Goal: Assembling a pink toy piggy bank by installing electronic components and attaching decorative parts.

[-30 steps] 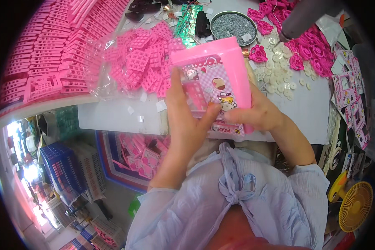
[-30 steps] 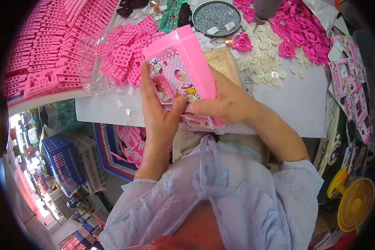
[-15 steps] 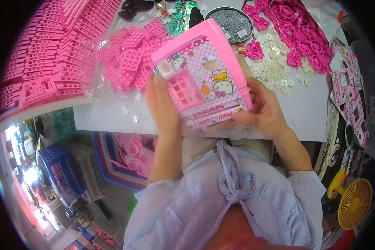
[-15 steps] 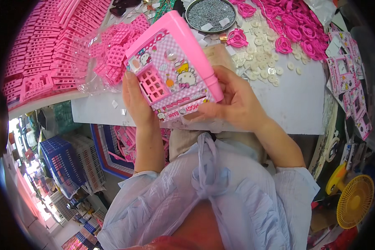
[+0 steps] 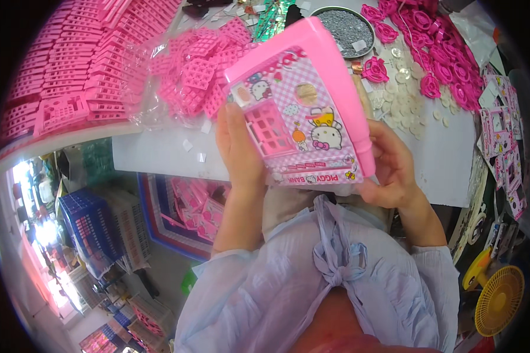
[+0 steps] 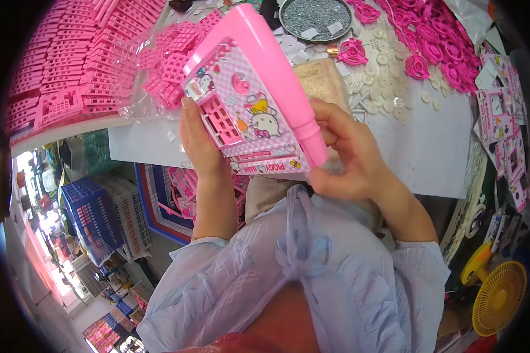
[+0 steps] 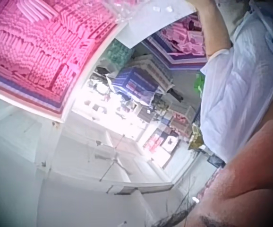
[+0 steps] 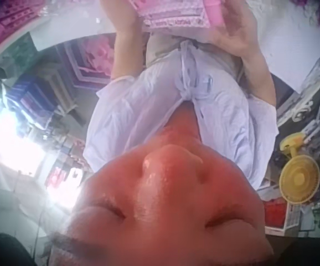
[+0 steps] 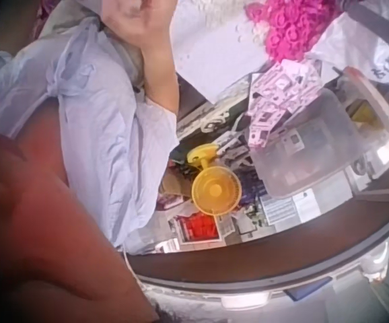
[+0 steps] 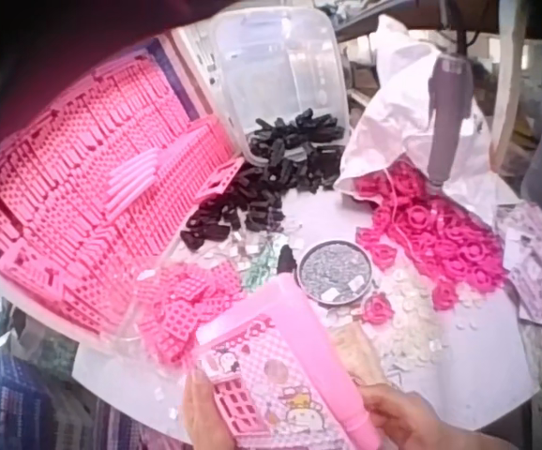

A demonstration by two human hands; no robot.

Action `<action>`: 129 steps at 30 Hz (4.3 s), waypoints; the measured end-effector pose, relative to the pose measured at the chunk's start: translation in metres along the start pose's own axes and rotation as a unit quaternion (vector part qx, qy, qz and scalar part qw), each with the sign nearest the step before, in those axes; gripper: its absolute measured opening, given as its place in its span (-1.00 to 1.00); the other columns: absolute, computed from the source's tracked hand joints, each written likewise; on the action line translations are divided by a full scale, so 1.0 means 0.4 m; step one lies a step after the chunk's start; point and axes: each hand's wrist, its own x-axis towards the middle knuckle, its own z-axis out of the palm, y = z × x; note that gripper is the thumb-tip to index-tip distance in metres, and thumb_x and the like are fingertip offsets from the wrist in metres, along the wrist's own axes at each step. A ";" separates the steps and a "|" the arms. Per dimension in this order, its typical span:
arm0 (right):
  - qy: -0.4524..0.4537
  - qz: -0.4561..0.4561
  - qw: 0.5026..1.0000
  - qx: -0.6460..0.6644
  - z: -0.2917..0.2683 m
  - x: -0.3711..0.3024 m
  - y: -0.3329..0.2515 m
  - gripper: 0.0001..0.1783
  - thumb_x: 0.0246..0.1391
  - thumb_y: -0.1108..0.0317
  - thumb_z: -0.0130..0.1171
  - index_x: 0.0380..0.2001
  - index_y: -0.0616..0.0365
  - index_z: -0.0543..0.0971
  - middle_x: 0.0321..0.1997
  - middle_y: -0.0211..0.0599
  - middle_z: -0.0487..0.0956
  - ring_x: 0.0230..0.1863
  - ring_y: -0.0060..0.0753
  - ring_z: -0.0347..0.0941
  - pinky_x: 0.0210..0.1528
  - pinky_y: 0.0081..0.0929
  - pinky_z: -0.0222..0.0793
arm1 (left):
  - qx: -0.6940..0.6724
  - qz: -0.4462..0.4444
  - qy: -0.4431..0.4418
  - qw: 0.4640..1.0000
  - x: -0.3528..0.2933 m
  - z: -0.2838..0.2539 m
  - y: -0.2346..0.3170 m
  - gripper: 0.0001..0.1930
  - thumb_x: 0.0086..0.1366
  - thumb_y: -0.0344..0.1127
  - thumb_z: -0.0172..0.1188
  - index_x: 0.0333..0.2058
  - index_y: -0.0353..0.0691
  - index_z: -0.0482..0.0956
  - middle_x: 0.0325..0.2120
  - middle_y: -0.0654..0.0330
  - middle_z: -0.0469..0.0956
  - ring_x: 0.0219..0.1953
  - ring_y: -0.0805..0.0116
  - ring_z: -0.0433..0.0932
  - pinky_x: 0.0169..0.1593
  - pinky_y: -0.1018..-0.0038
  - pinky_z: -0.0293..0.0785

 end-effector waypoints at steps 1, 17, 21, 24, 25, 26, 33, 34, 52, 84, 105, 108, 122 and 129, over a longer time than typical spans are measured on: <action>0.007 -0.024 1.000 -0.018 -0.002 -0.007 0.006 -0.15 -0.08 0.54 0.26 0.33 0.42 0.22 0.28 -0.09 0.42 0.30 -0.30 0.39 0.36 -0.35 0.22 | -0.002 -0.004 0.006 1.000 -0.002 0.007 -0.001 -0.65 0.57 -0.11 -0.13 0.04 -0.26 0.46 -0.23 0.25 0.57 -0.26 0.54 0.58 -0.18 0.57 0.52; 0.093 0.066 0.987 0.112 0.008 -0.004 0.011 -0.31 0.16 0.60 0.20 0.35 0.41 0.25 0.24 -0.07 0.48 0.19 -0.33 0.49 0.24 -0.34 0.43 | 0.057 0.126 -0.029 0.990 0.021 -0.015 -0.041 -0.73 0.53 -0.25 -0.07 0.01 -0.33 0.40 -0.16 0.21 0.52 -0.15 0.55 0.49 -0.09 0.56 0.44; 0.166 0.050 0.980 0.095 0.024 0.007 0.006 -0.31 0.15 0.59 0.22 0.34 0.41 0.26 0.20 -0.08 0.50 0.15 -0.33 0.52 0.11 -0.36 0.55 | 0.102 0.102 -0.024 0.989 0.042 -0.014 -0.047 -0.69 0.55 -0.19 -0.13 -0.02 -0.33 0.43 -0.20 0.23 0.53 -0.20 0.55 0.46 -0.13 0.57 0.43; 0.205 0.037 0.973 0.101 0.040 0.013 0.013 -0.32 0.16 0.56 0.24 0.33 0.39 0.27 0.18 -0.11 0.51 0.12 -0.36 0.52 0.03 -0.39 0.59 | 0.161 0.075 -0.014 0.984 -0.018 -0.015 -0.064 -0.67 0.56 -0.18 -0.17 -0.17 -0.35 0.46 -0.32 0.26 0.49 -0.30 0.54 0.41 -0.25 0.52 0.38; 0.205 0.059 0.972 0.103 0.045 0.016 0.012 -0.32 0.16 0.55 0.24 0.33 0.39 0.28 0.17 -0.12 0.52 0.08 -0.38 0.54 0.00 -0.41 0.60 | 0.228 0.096 -0.014 0.969 -0.032 -0.015 -0.069 -0.64 0.56 -0.17 -0.18 -0.24 -0.35 0.47 -0.38 0.27 0.47 -0.34 0.53 0.39 -0.30 0.50 0.36; 0.202 0.081 0.970 0.105 0.048 0.019 0.007 -0.32 0.16 0.54 0.24 0.33 0.38 0.28 0.15 -0.13 0.53 0.04 -0.40 0.55 -0.03 -0.42 0.61 | 0.213 0.105 -0.006 0.971 -0.031 -0.013 -0.070 -0.62 0.57 -0.17 -0.18 -0.29 -0.35 0.47 -0.43 0.26 0.46 -0.38 0.52 0.37 -0.33 0.48 0.33; 0.177 0.130 0.968 0.121 0.029 0.002 0.020 -0.33 0.13 0.54 0.25 0.31 0.35 0.33 -0.01 -0.20 0.62 -0.33 -0.52 0.57 -0.36 -0.57 0.52 | 0.215 0.177 -0.045 0.960 -0.010 -0.025 -0.084 -0.61 0.56 -0.22 -0.19 -0.34 -0.39 0.48 -0.53 0.12 0.47 -0.47 0.39 0.37 -0.36 0.40 0.29; 0.183 0.125 0.968 0.116 0.015 0.006 0.016 -0.34 0.13 0.54 0.25 0.31 0.35 0.33 -0.03 -0.20 0.63 -0.34 -0.52 0.56 -0.37 -0.57 0.51 | 0.195 0.180 -0.066 0.962 -0.002 -0.031 -0.090 -0.62 0.55 -0.22 -0.18 -0.30 -0.40 0.50 -0.49 0.12 0.52 -0.45 0.38 0.41 -0.34 0.41 0.32; -0.173 -0.107 0.804 -0.559 -0.237 0.081 -0.010 -0.50 0.00 0.40 0.21 0.09 0.11 0.61 0.28 -0.18 0.50 0.36 0.01 0.31 0.34 -0.12 0.29 | 0.412 0.425 -0.408 0.695 0.029 -0.112 -0.046 -0.64 -0.02 -0.53 0.35 -0.17 -0.23 0.62 -0.03 0.02 0.61 0.04 -0.06 0.60 0.05 0.20 0.58; 0.083 -0.011 0.743 -0.664 -0.361 0.062 -0.030 -0.68 0.10 0.37 0.30 -0.04 0.03 0.65 -0.30 -0.29 0.62 -0.26 -0.32 0.56 -0.22 -0.43 0.46 | 0.424 0.306 -0.385 0.761 -0.059 -0.012 -0.091 -0.60 0.11 -0.35 0.39 -0.04 -0.21 0.60 0.01 0.04 0.54 -0.01 0.11 0.52 -0.03 0.28 0.47; -0.005 -0.092 0.709 -0.699 -0.052 0.108 0.044 -0.81 -0.11 0.45 0.36 -0.35 0.16 0.62 0.01 -0.25 0.54 0.07 0.01 0.35 0.00 -0.18 0.44 | 0.532 0.298 -0.357 0.708 -0.029 -0.002 -0.116 -0.63 0.15 -0.19 0.32 -0.07 -0.12 0.56 0.07 0.19 0.49 0.25 0.19 0.36 0.28 0.10 0.12; -0.006 -0.067 0.684 -0.727 -0.039 0.113 0.049 -0.79 -0.12 0.45 0.34 -0.34 0.21 0.61 0.04 -0.25 0.52 0.10 0.02 0.33 0.03 -0.14 0.42 | 0.530 0.293 -0.352 0.713 -0.031 -0.003 -0.116 -0.63 0.14 -0.20 0.32 -0.07 -0.12 0.56 0.07 0.20 0.49 0.25 0.19 0.36 0.27 0.11 0.12; 0.063 -0.038 0.738 -0.671 -0.043 0.099 0.087 -0.66 -0.13 0.48 0.32 -0.22 0.17 0.49 0.09 -0.17 0.44 0.09 0.11 0.28 0.07 -0.02 0.28 | 0.391 0.236 -0.402 0.793 0.045 0.010 -0.092 -0.70 0.16 -0.24 0.33 -0.14 -0.17 0.58 -0.08 0.14 0.57 0.06 0.08 0.50 0.26 0.09 0.16; 0.071 -0.135 0.787 -0.597 -0.056 0.113 -0.005 -0.60 -0.12 0.54 0.36 -0.17 0.17 0.47 -0.06 -0.09 0.50 -0.03 0.01 0.39 0.03 -0.18 0.33 | 0.535 0.319 -0.296 0.724 0.380 0.252 -0.151 -0.79 0.17 -0.24 0.13 -0.43 -0.12 0.74 -0.37 0.03 0.69 -0.23 -0.01 0.65 -0.05 -0.04 0.40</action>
